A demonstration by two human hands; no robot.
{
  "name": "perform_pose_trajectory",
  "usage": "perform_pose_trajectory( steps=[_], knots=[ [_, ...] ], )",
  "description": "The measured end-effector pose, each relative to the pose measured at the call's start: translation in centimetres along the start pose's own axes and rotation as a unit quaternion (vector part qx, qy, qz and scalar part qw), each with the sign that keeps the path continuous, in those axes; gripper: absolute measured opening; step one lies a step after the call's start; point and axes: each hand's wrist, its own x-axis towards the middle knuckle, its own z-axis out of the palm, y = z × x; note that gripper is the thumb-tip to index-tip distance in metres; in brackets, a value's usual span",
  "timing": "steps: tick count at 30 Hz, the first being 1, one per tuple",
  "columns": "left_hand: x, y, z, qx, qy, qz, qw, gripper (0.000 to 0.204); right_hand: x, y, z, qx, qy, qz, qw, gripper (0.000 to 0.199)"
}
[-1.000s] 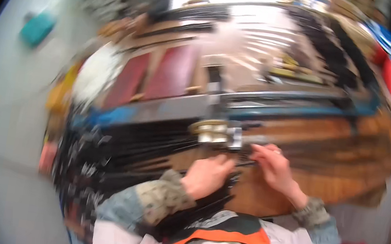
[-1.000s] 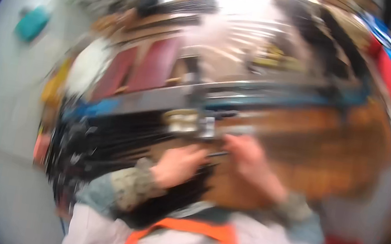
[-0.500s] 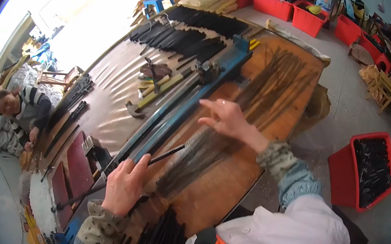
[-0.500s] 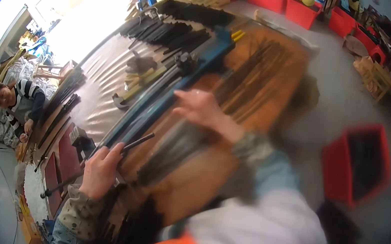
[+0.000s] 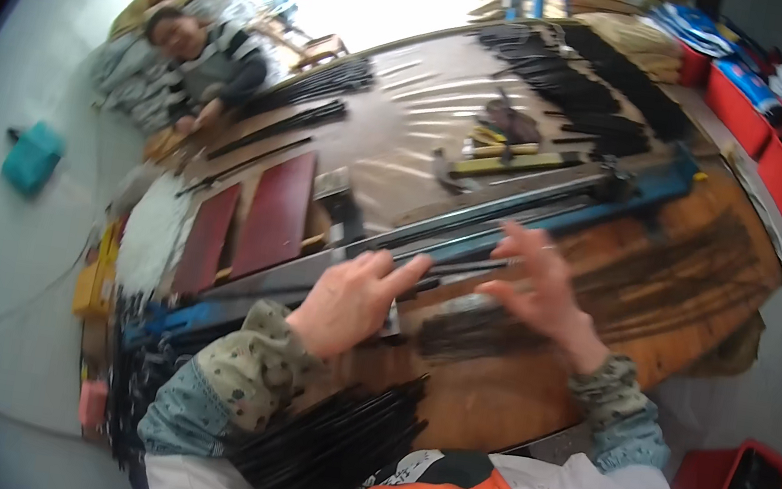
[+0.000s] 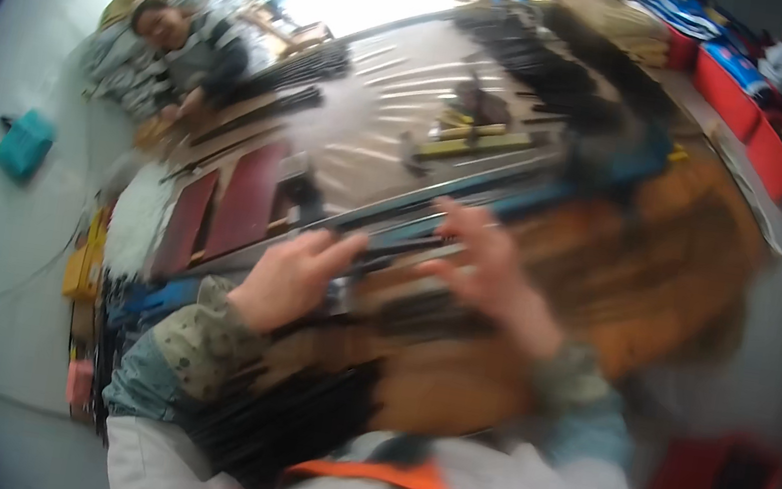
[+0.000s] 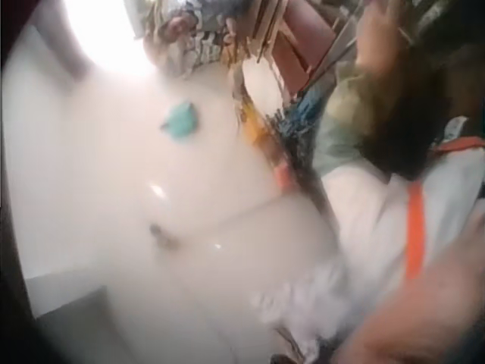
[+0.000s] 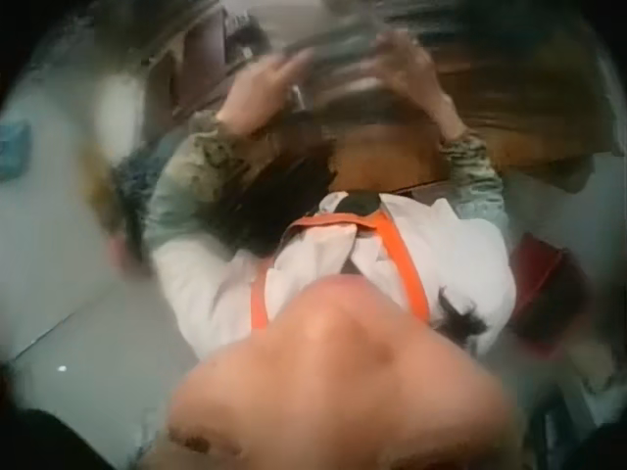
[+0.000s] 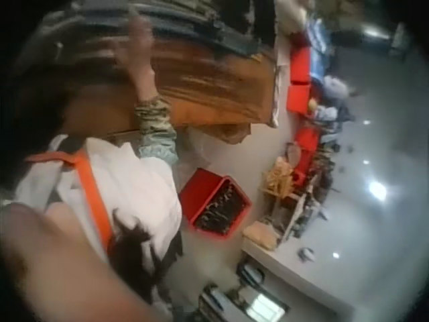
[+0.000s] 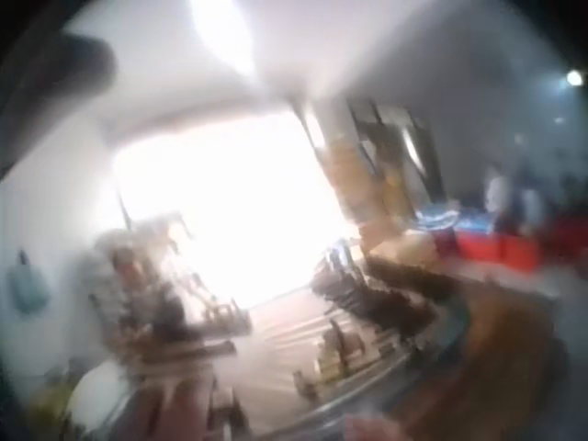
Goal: The person assembles umbrella frame parts by picking up metal rods and springs, loading them into a workbench fixture to attach the springs onto the rods, and placing the assembled rods onto a pile on the table.
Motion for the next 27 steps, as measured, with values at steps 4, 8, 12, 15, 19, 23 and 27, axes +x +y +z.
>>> perform_pose_trajectory(
  steps=[4, 8, 12, 15, 19, 23, 27],
  knots=[
    [-3.0, -2.1, -2.3, 0.054, 0.006, -0.054, 0.997, 0.054, -1.0, 0.9, -1.2, -0.127, -0.088, 0.024, 0.988, 0.037],
    [-4.4, -1.0, -2.0, 0.065, 0.003, -0.017, 0.998, 0.06, 0.8, -2.0, 2.3, -0.049, -0.087, -0.026, 0.995, 0.03],
    [-6.7, -2.8, -3.5, 0.07, 0.034, -0.057, 0.995, 0.063, 0.7, -1.5, 2.3, -0.054, -0.09, -0.01, 0.994, 0.034],
    [-6.3, -1.0, -2.1, 0.054, 0.036, -0.013, 0.998, 0.064, 0.1, -2.2, 4.9, -0.021, -0.086, -0.061, 0.994, 0.036],
    [-9.8, -4.0, -4.6, 0.068, 0.1, -0.091, 0.988, 0.04, 1.4, -1.6, 3.4, -0.117, -0.047, -0.069, 0.99, 0.033],
    [-12.6, -7.7, -10.1, 0.061, 0.242, -0.242, 0.938, 0.02, -0.3, 2.7, 4.3, -0.103, -0.101, 0.077, 0.987, 0.022],
    [-13.7, -8.1, -11.2, 0.054, 0.262, -0.243, 0.933, 0.019, 5.3, -0.3, 12.0, 0.084, -0.187, 0.183, 0.962, 0.017]
  ],
)
